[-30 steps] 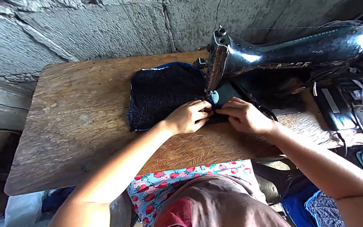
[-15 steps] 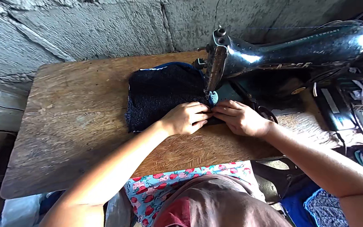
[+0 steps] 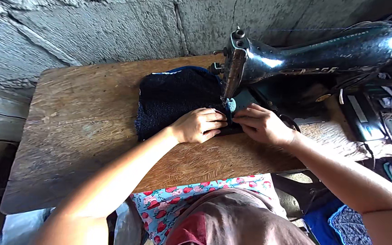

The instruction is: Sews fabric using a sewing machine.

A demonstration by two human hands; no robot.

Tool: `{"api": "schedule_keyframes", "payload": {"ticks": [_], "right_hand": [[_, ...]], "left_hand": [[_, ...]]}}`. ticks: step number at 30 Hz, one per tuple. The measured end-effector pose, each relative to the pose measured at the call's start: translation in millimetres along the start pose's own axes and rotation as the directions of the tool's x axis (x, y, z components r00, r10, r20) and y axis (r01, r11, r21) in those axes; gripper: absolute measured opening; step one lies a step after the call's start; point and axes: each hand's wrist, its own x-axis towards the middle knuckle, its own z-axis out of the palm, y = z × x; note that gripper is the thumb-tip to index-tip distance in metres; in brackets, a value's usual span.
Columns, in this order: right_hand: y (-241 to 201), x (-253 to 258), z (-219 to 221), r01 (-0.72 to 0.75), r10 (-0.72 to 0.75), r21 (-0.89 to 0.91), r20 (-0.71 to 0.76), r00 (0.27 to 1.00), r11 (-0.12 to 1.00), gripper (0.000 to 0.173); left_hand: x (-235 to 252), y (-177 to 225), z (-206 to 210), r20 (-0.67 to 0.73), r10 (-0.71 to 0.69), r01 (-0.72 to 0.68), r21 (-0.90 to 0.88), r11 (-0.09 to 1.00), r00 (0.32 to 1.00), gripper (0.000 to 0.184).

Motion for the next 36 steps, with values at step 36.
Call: {"api": "schedule_keyframes", "payload": {"ticks": [36], "right_hand": [[6.0,-1.7,6.4,0.193,-0.183,-0.150,0.082,0.980,0.970,0.028]], "left_hand": [[-8.1,-2.1,-2.0,0.077,-0.085,0.078,0.100,0.992,0.993,0.034]]}}
